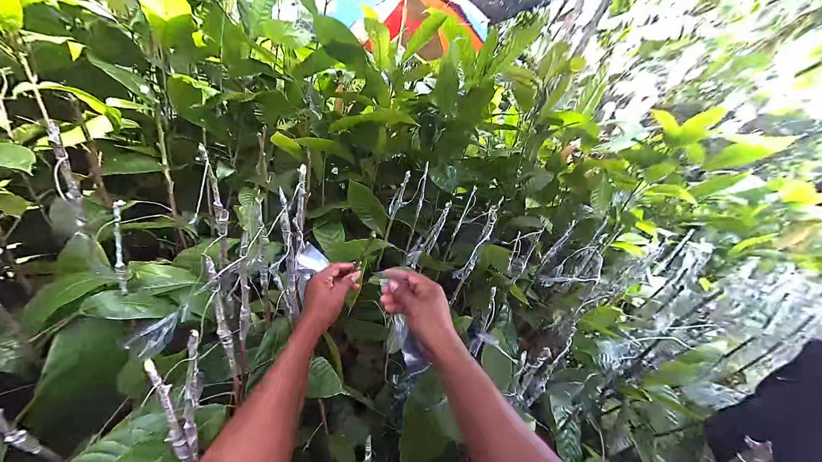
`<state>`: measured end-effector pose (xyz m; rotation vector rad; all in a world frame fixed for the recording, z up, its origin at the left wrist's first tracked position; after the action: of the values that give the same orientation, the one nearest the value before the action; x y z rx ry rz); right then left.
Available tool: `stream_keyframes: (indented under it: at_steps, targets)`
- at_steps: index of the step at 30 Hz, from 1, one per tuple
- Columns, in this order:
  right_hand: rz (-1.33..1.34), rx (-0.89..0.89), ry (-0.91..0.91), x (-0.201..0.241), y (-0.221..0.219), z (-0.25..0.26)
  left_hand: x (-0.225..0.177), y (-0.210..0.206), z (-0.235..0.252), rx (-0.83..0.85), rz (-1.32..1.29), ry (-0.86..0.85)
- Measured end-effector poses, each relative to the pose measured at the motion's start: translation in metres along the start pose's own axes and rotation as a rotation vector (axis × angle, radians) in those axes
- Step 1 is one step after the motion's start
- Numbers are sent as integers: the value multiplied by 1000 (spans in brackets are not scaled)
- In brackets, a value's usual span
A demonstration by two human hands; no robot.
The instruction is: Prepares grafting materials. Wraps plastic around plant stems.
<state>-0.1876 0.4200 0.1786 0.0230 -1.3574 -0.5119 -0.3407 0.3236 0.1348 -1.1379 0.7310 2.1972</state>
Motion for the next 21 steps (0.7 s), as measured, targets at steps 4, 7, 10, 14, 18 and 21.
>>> stream_keyframes:
  at_steps: [4, 7, 10, 14, 18, 21]
  targets:
    - [-351, 44, -91, -1, 12, 56, 2, -11, 8, 195, -174, 8]
    - [-615, 253, -62, 4, -8, 74, 10, -12, 12, 242, -268, 51]
    - [-751, 383, -43, 12, -23, 76, 13, -10, 13, 243, -389, 38]
    - [-768, 417, -103, 12, -26, 78, 9, -5, 8, 199, -349, 5]
    - [-760, 386, -277, -1, -23, 73, -6, 2, 4, 88, -32, -101]
    - [-1119, 396, -255, 21, -57, 30, -14, 3, 4, 71, 92, -77]
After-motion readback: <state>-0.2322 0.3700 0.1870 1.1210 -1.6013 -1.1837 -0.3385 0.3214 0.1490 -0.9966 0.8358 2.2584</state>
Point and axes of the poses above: each hand's wrist, its own z-axis towards the middle knuckle, its own y-axis out of the back of the hand, x = y × z, the point moved 10 cm from there along z, towards the middle knuckle, and after that the axes turned 15 degrees about x, right-handed, at the moved point
